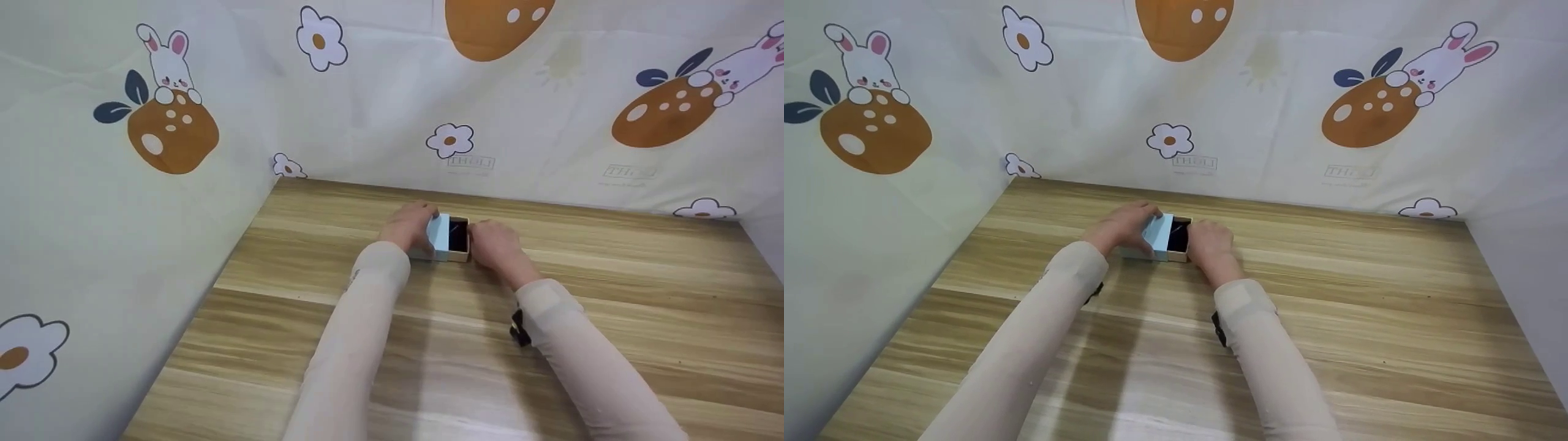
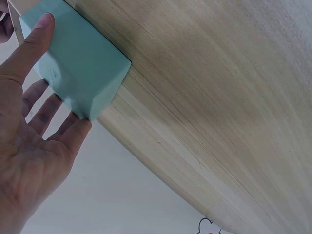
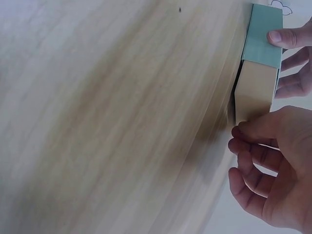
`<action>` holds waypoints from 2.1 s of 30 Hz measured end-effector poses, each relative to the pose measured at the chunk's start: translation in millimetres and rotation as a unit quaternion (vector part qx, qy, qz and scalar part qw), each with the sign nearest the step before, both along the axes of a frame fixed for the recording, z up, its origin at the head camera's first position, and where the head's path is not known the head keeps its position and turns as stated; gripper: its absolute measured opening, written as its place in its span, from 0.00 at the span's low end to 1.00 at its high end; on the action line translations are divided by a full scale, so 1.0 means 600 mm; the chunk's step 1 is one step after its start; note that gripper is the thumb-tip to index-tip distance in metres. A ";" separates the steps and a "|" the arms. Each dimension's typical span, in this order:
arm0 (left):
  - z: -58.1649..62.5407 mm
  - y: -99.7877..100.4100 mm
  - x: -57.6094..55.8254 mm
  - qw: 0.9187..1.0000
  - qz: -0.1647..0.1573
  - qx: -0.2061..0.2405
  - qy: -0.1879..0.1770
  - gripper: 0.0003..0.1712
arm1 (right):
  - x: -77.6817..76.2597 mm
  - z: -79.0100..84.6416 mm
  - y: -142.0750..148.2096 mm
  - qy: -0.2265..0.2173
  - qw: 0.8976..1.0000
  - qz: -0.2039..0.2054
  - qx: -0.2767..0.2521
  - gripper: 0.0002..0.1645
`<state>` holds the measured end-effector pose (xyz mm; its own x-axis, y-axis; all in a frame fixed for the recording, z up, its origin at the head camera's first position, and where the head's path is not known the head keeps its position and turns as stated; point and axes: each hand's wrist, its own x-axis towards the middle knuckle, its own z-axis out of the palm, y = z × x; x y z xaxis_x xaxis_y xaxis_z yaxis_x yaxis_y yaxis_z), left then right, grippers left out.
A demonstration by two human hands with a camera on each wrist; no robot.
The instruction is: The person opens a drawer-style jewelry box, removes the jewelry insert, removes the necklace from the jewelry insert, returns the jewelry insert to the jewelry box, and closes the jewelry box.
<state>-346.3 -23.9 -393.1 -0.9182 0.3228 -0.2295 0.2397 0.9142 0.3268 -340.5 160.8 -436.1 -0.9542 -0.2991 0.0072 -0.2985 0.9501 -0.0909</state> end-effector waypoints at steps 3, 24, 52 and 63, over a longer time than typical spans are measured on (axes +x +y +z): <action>-0.001 0.000 -0.001 1.000 0.002 0.000 0.002 0.44 | 0.001 0.001 0.002 -0.003 1.000 -0.002 0.000 0.13; -0.005 -0.002 -0.004 1.000 -0.008 -0.006 -0.003 0.46 | 0.007 0.001 0.018 0.004 1.000 -0.004 0.013 0.13; -0.007 -0.001 -0.005 1.000 -0.004 -0.007 -0.005 0.47 | 0.009 0.000 0.028 0.018 1.000 0.001 0.016 0.10; -0.008 -0.002 -0.003 1.000 -0.009 -0.004 0.006 0.46 | 0.011 0.001 0.031 0.030 0.999 0.001 0.022 0.12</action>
